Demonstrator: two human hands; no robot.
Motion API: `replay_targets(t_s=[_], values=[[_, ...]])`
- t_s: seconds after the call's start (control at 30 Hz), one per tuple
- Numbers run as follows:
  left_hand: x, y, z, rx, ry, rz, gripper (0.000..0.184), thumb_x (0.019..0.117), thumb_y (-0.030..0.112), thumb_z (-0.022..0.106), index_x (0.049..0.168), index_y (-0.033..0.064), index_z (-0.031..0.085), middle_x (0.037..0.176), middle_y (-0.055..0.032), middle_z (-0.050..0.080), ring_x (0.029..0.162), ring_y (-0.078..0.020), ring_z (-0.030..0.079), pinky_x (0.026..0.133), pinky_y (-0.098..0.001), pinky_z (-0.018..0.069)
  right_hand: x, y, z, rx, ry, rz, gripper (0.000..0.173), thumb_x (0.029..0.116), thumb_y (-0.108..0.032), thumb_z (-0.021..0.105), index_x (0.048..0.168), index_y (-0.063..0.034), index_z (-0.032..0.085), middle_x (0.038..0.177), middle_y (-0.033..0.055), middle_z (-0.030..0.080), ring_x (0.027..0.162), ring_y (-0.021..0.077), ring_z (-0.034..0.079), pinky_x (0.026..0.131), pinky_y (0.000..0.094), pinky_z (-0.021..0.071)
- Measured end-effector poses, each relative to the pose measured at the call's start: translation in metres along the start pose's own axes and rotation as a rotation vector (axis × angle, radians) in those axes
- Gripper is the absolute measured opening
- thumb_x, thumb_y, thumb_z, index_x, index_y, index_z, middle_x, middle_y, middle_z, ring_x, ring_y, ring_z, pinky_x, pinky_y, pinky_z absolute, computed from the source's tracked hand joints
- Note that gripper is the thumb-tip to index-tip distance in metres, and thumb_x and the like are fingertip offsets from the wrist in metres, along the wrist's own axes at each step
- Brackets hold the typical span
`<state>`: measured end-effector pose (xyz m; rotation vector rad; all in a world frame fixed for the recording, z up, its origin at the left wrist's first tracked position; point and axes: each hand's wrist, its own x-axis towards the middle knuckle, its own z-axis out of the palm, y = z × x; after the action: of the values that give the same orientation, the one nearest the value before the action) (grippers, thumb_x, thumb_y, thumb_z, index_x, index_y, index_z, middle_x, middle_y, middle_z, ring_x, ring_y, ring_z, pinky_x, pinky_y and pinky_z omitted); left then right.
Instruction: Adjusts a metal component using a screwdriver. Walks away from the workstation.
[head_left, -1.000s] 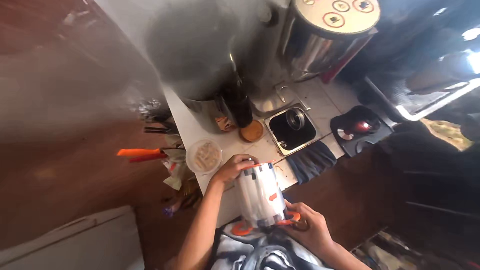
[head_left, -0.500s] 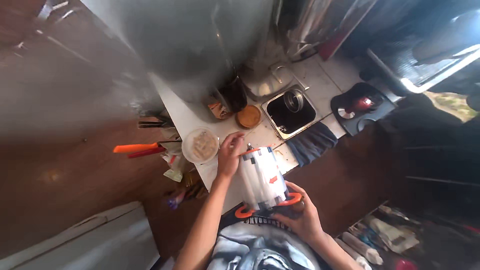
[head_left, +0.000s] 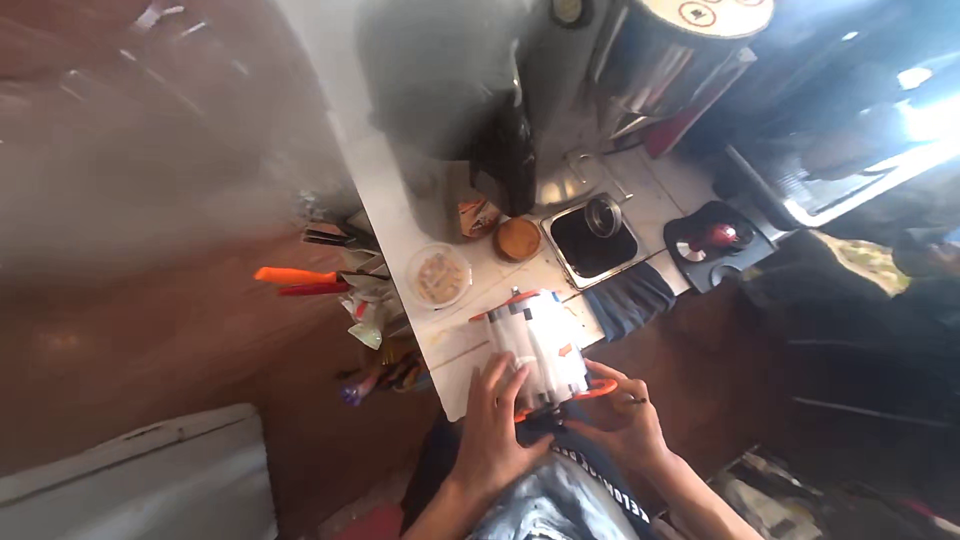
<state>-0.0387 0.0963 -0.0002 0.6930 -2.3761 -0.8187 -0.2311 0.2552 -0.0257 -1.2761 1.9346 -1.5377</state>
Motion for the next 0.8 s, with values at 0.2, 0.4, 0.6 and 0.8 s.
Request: replay_targets(t_s=[0.2, 0.4, 0.6, 0.8], values=[[-0.004, 0.007, 0.013, 0.144, 0.152, 0.053, 0.086, 0.0728, 0.073, 0.076, 0.138, 0.0213, 0.054, 0.138, -0.0088, 0.061, 0.132, -0.0247, 0.056, 0.113, -0.0486, 0.0424, 0.000, -0.005, -0.003, 0.009, 0.017, 0.076, 0.078, 0.0712, -0.025, 0.094, 0.132, -0.0026, 0.051, 0.124, 0.0094, 0.071, 0.100, 0.0164, 0.073, 0.085, 0.0330, 0.0638], [-0.010, 0.010, 0.021, 0.210, 0.261, 0.007, 0.079, 0.0699, 0.066, 0.081, 0.133, 0.0231, 0.058, 0.105, -0.0039, 0.058, 0.095, -0.0189, 0.057, 0.085, -0.0311, 0.0491, 0.044, -0.003, -0.043, 0.137, -0.268, 0.208, 0.054, 0.0814, -0.033, 0.085, 0.125, -0.0110, 0.062, 0.111, 0.0020, 0.075, 0.084, 0.0107, 0.071, 0.071, 0.0294, 0.0622], [-0.008, 0.031, 0.021, 0.348, 0.234, -0.150, 0.066, 0.0716, 0.074, 0.070, 0.098, 0.0145, 0.060, 0.083, -0.0036, 0.063, 0.076, -0.0197, 0.061, 0.072, -0.0353, 0.0521, 0.121, -0.007, -0.067, -0.058, -0.694, 0.186, 0.075, 0.0611, -0.056, 0.093, 0.110, -0.0069, 0.065, 0.106, 0.0035, 0.069, 0.088, 0.0084, 0.064, 0.075, 0.0294, 0.0558], [-0.005, 0.034, 0.020, 0.422, 0.200, -0.162, 0.064, 0.0718, 0.074, 0.070, 0.095, 0.0157, 0.060, 0.081, -0.0028, 0.060, 0.073, -0.0187, 0.060, 0.067, -0.0330, 0.0518, 0.200, -0.001, -0.053, 0.075, -0.695, -0.086, 0.060, 0.0903, -0.068, 0.062, 0.102, -0.0092, 0.063, 0.124, 0.0031, 0.065, 0.086, 0.0021, 0.062, 0.070, 0.0224, 0.0544]])
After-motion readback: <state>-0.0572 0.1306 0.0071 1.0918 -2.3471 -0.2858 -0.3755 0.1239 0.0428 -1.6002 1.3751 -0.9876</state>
